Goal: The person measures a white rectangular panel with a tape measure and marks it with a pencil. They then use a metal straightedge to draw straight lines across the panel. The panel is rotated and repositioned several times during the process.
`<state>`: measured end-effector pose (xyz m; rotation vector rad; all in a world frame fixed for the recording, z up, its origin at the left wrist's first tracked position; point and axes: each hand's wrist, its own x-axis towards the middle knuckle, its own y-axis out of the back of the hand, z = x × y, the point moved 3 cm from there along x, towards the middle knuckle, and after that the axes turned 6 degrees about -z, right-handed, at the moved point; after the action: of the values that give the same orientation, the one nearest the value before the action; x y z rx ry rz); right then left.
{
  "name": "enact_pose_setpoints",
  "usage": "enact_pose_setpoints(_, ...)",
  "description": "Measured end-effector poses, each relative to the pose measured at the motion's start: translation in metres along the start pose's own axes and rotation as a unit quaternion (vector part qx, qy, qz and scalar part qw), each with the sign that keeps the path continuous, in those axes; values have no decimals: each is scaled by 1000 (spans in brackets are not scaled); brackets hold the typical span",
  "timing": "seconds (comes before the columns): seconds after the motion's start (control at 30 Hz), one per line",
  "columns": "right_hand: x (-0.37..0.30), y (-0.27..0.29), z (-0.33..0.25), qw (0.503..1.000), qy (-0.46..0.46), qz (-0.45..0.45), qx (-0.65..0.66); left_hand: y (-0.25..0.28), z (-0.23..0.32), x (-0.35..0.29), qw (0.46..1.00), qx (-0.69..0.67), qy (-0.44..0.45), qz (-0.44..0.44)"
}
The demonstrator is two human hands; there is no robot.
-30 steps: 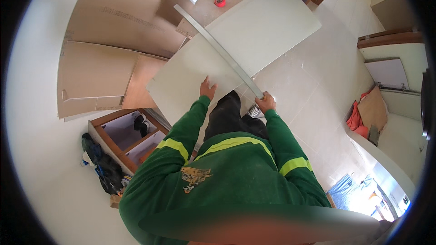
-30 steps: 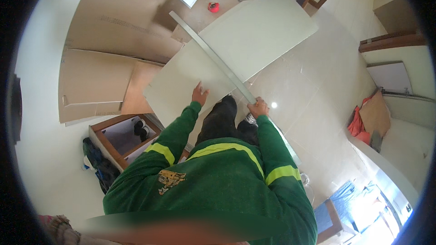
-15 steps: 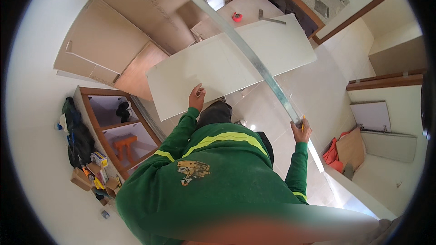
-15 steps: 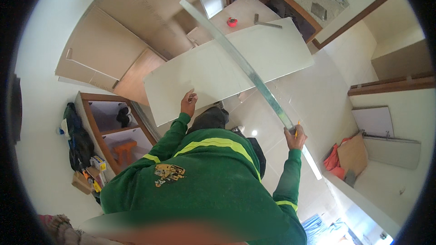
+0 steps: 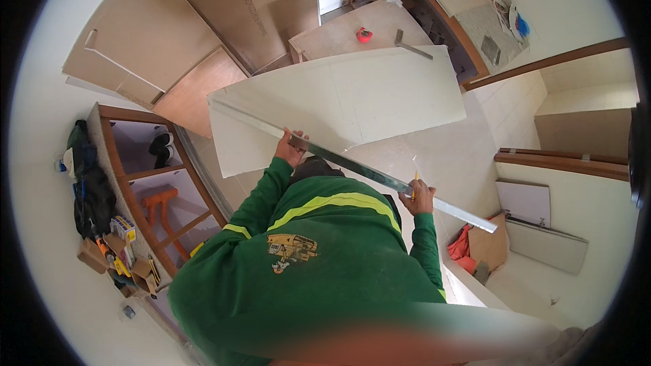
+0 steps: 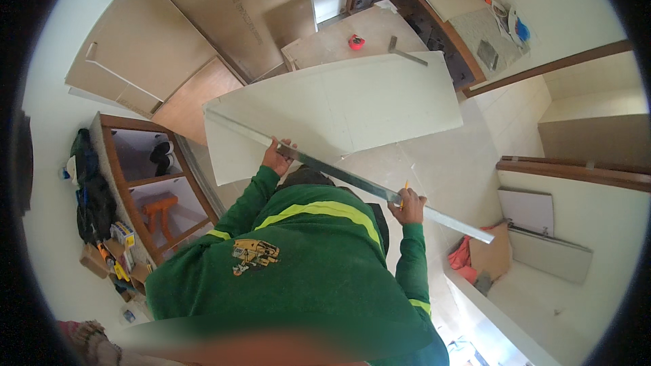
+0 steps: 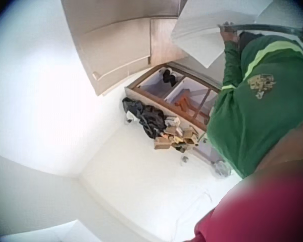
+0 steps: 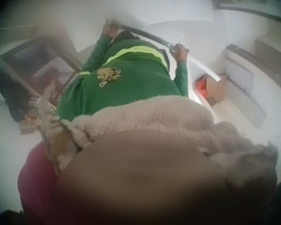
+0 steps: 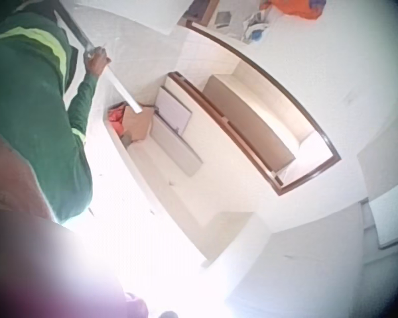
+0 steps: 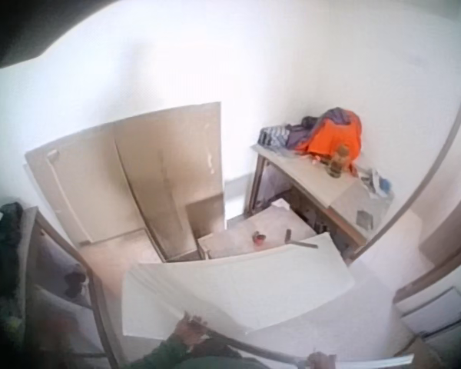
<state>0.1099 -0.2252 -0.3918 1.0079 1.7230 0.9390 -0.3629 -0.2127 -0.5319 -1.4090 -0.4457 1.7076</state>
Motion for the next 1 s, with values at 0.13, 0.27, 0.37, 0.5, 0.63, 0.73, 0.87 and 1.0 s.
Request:
enact_pose_setpoints(0.13, 55, 10, -9, 997, 22, -53, -42, 39, 1, 5, 995, -58, -30, 79)
enact_pose_setpoints(0.27, 108, 14, -17, 992, 71, -82, -61, 64, 7, -6, 981, -118, -51, 148)
enact_pose_setpoints(0.37, 145, 11, -23, 986, 111, -106, -67, 72, 14, -11, 973, -145, -77, 163)
enact_pose_setpoints(0.5, 188, -3, -21, 970, 126, -174, -115, 83, 4, -16, 958, -161, -131, 199)
enact_pose_setpoints(0.63, 220, -17, -9, 955, 122, -231, -139, 95, -24, -16, 938, -202, -155, 235)
enact_pose_setpoints(0.73, 230, -25, 3, 952, 103, -242, -156, 103, -47, -15, 923, -228, -130, 283)
enact_pose_setpoints(0.87, 235, -28, 21, 946, 94, -260, -169, 104, -69, -13, 927, -236, -135, 258)
enact_pose_setpoints(1.0, 241, -31, 29, 949, 102, -264, -139, 104, -81, -18, 916, -246, -146, 283)
